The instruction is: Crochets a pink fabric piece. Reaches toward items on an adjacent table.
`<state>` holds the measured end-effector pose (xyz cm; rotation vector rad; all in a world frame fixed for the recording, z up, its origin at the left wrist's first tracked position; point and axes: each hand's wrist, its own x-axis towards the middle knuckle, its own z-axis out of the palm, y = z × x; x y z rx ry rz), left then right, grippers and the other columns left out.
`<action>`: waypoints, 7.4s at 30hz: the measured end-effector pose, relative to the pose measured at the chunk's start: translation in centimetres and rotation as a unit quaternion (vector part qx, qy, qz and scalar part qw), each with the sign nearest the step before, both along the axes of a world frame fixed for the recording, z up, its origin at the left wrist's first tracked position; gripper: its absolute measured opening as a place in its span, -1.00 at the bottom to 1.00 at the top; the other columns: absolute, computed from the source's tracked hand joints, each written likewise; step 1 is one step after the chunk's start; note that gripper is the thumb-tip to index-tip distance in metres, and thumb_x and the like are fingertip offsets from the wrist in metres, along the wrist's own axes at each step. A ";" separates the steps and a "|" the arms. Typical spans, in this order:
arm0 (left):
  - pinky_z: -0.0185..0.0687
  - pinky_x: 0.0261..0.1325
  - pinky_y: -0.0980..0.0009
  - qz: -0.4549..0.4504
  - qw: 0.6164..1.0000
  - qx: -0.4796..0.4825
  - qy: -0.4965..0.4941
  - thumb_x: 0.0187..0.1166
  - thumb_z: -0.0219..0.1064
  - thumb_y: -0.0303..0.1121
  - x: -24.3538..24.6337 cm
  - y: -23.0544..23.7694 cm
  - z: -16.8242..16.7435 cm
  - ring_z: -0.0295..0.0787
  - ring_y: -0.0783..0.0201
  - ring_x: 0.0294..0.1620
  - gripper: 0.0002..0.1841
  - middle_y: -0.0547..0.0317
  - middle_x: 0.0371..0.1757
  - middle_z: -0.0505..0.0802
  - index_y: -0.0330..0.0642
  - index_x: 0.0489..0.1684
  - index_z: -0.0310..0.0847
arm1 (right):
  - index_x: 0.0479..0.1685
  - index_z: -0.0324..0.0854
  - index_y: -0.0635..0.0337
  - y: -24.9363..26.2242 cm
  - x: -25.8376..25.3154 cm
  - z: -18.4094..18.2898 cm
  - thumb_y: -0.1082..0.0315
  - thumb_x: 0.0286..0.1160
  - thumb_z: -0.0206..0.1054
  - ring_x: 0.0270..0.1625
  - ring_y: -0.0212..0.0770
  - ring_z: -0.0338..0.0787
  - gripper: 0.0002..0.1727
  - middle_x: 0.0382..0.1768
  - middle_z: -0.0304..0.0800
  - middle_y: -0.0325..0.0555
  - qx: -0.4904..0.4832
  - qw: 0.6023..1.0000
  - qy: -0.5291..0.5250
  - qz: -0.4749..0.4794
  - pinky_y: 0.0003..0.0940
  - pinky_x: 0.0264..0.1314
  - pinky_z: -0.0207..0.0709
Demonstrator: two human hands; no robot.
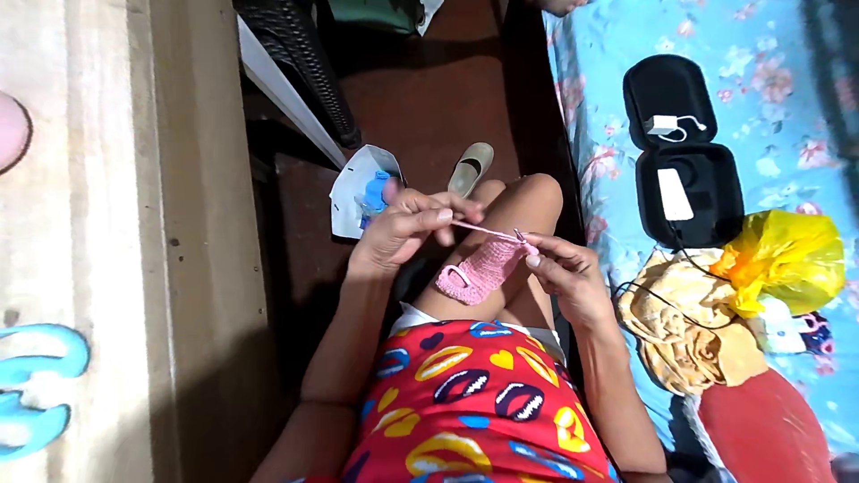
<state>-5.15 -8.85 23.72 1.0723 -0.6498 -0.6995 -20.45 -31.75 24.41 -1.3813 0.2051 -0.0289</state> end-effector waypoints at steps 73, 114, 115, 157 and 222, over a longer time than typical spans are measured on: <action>0.72 -0.19 0.55 0.305 0.886 0.125 -0.326 0.36 0.27 -0.70 -7.4 -6.8 3.3 0.75 0.43 -0.37 -0.40 0.01 -0.29 0.86 -0.50 0.53 0.49 | -0.10 0.72 0.29 2.5 -0.6 2.1 0.57 0.47 0.31 -0.36 -0.61 0.73 -0.86 -0.35 0.82 -0.34 -0.213 0.961 -0.132 -0.120 -0.68 -0.26 0.67; 0.69 -0.15 0.66 0.263 0.948 0.054 -0.171 0.36 0.25 -0.75 -7.5 -6.9 3.7 0.73 0.59 -0.30 -0.41 0.26 -0.22 0.86 -0.55 0.52 0.44 | -0.20 0.79 0.41 2.3 -1.2 0.5 0.49 0.51 0.34 -0.45 -0.45 0.63 -0.85 -0.45 0.74 -0.05 -0.429 0.851 -0.224 -0.201 -0.66 -0.37 0.50; 0.69 -0.16 0.65 0.256 0.952 0.054 -0.158 0.37 0.25 -0.76 -7.3 -6.7 3.9 0.73 0.58 -0.31 -0.41 0.26 -0.22 0.87 -0.53 0.52 0.46 | -0.21 0.79 0.39 2.3 -1.2 0.4 0.49 0.51 0.34 -0.47 -0.43 0.61 -0.85 -0.47 0.71 -0.05 -0.448 0.839 -0.231 -0.206 -0.65 -0.39 0.48; 0.75 0.01 0.56 0.323 0.897 0.043 -0.300 0.43 0.34 -0.67 -8.3 -7.5 2.4 0.81 0.50 -0.17 -0.64 0.11 -0.18 0.89 -0.48 0.23 0.69 | -0.08 0.62 0.09 2.1 -0.4 2.9 0.65 0.37 0.34 -0.67 -0.62 0.49 -0.73 -0.54 0.77 -0.27 0.080 0.991 -0.037 -0.100 -0.76 -0.64 0.27; 0.62 -0.22 0.66 0.251 0.965 0.026 -0.073 0.34 0.21 -0.79 -6.9 -7.4 3.3 0.65 0.58 -0.37 -0.56 0.21 -0.23 0.86 -0.47 0.23 0.72 | -0.07 0.85 0.39 2.7 -0.9 -0.2 0.61 0.41 0.38 -0.27 -0.54 0.78 -0.80 -0.28 0.86 -0.15 -0.254 0.928 -0.175 -0.209 -0.67 -0.14 0.70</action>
